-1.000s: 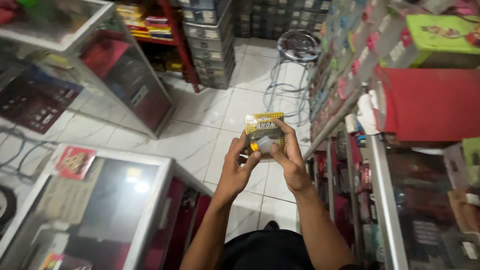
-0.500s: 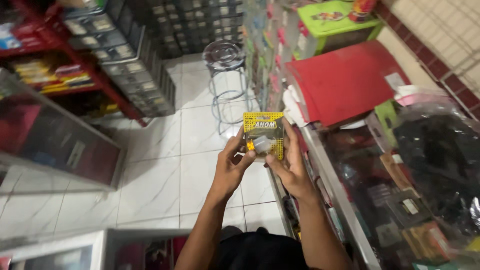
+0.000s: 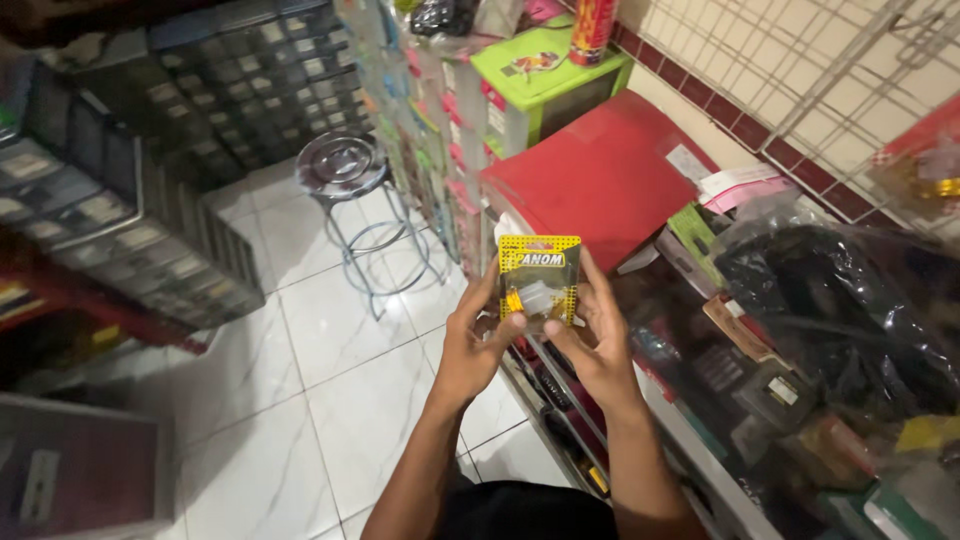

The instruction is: The person picks up several packaged motorcycle parts from a counter and hangs them individually onto a wire wall rack.

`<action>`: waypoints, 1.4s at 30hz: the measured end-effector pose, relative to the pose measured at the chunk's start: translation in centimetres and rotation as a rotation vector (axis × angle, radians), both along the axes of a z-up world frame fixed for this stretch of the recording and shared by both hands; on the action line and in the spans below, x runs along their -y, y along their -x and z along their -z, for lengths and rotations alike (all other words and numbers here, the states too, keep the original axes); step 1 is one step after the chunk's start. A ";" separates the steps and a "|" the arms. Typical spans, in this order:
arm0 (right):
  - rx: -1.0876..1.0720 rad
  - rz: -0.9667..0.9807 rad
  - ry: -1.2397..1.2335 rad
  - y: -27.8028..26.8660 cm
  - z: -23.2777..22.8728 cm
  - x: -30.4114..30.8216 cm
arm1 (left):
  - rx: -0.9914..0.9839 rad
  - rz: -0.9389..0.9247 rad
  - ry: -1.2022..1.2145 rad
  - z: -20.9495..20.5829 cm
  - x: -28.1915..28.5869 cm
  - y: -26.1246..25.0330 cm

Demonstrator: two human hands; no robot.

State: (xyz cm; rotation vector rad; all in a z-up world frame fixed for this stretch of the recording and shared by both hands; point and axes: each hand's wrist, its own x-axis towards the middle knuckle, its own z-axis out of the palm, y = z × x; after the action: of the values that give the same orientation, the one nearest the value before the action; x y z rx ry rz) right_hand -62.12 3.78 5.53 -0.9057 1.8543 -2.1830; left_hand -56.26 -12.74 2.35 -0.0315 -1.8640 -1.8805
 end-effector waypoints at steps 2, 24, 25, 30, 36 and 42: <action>0.027 0.035 -0.009 0.5 -0.3 1.1 | -0.015 0.043 0.003 0.0 1.3 1.2; -0.093 0.491 0.072 1.2 -0.9 6.1 | -0.140 0.476 0.105 -2.8 6.8 9.7; -0.076 0.513 0.081 1.0 -0.9 5.8 | -0.056 0.545 0.056 -3.3 6.7 9.8; -0.050 0.656 0.065 1.6 -1.3 3.8 | -0.260 0.651 0.199 -6.4 5.8 11.6; -0.140 0.819 0.033 3.1 -2.9 1.5 | -0.210 0.731 0.253 -9.2 3.0 14.6; -0.201 0.860 0.072 5.5 -5.7 -1.3 | -0.246 0.787 0.266 -11.2 -0.3 18.3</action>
State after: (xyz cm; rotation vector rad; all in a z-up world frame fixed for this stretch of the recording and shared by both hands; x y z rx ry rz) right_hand -67.59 5.13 11.20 -0.3516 2.6297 -2.6812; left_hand -74.58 -12.49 13.56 -1.1775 -2.0687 -1.9283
